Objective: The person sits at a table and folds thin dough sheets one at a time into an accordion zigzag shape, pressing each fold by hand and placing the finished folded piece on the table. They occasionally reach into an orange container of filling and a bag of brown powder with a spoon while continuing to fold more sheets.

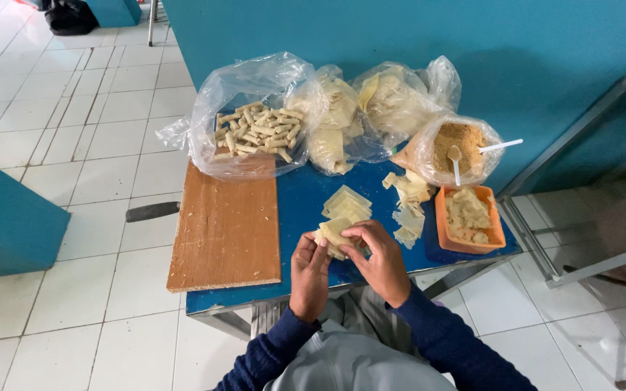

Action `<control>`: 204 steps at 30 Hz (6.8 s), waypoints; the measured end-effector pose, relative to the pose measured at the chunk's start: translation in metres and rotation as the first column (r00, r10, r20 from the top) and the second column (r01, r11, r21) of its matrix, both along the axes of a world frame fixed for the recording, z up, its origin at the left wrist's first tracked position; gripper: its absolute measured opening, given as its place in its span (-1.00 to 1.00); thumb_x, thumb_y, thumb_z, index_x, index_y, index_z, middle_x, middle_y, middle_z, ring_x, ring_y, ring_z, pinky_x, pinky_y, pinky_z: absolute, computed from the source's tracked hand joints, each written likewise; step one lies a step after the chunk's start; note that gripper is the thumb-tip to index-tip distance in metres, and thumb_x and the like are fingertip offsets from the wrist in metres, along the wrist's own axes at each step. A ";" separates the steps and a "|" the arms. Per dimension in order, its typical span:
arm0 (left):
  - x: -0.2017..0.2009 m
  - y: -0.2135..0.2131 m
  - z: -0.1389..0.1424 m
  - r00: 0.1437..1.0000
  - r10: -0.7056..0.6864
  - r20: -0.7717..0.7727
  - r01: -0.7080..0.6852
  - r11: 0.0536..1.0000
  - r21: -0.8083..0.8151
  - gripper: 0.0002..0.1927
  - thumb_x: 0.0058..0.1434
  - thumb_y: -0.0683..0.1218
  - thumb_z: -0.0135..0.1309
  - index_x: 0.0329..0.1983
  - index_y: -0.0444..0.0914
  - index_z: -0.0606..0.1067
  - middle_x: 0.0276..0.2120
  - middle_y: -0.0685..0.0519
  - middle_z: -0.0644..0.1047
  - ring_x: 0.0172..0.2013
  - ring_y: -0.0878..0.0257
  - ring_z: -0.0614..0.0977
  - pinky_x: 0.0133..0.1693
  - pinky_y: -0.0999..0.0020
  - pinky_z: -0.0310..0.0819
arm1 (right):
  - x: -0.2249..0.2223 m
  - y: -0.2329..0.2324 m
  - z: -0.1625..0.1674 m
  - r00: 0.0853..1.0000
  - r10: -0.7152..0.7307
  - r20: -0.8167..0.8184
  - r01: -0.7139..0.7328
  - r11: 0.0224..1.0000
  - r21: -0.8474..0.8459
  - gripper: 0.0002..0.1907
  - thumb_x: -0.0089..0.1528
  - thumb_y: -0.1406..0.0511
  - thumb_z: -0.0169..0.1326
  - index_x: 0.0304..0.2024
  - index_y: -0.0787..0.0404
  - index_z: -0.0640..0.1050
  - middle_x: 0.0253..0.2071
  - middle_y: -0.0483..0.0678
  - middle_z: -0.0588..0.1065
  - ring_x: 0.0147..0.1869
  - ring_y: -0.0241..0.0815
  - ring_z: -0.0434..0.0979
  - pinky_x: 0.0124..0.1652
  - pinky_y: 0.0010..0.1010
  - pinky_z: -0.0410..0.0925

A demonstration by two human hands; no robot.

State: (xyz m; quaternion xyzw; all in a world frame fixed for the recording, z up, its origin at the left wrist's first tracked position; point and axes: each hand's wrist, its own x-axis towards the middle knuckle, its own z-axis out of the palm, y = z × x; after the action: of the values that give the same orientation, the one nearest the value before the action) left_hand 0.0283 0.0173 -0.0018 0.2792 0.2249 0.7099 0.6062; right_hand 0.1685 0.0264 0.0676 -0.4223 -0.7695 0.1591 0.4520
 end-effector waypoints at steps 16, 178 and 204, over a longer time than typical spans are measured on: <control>-0.008 -0.005 0.003 0.990 0.067 -0.127 -0.075 0.996 -0.053 -0.83 0.37 -0.27 0.00 -0.02 -0.34 0.33 -0.13 -0.01 0.56 -0.12 0.33 0.57 -0.07 0.42 0.47 | 0.053 0.050 -0.070 0.580 -0.098 -0.808 -0.516 0.723 -0.458 -0.93 0.38 0.34 0.12 -0.14 0.24 0.55 -0.25 -0.20 0.51 -0.22 -0.45 0.47 -0.23 -0.56 0.36; -0.011 -0.002 -0.004 0.993 -0.113 0.020 0.112 0.994 0.003 -0.89 0.40 -0.26 -0.02 -0.03 -0.32 0.41 -0.05 -0.02 0.57 -0.03 0.28 0.58 0.04 0.31 0.44 | 0.036 0.027 -0.084 0.431 -0.191 -0.882 -0.667 0.591 -0.454 -0.88 0.39 0.30 0.00 -0.13 0.22 0.49 -0.22 -0.17 0.51 -0.16 -0.38 0.51 -0.12 -0.52 0.41; -0.028 -0.012 0.021 0.998 -0.049 0.050 0.048 0.999 0.024 -0.89 0.41 -0.26 -0.03 -0.03 -0.31 0.38 0.00 -0.07 0.55 0.05 0.22 0.57 0.14 0.26 0.41 | 0.125 0.044 -0.072 0.556 -0.141 -0.819 -0.345 0.858 -0.381 -0.87 0.43 0.35 0.08 -0.03 0.29 0.52 -0.17 -0.11 0.51 -0.13 -0.35 0.50 -0.11 -0.47 0.39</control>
State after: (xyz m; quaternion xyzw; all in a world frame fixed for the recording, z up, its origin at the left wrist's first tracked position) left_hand 0.0000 0.0051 0.0194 0.2733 0.1945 0.7045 0.6255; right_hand 0.2930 0.0705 -0.0043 -0.3525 -0.4218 0.5586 0.6211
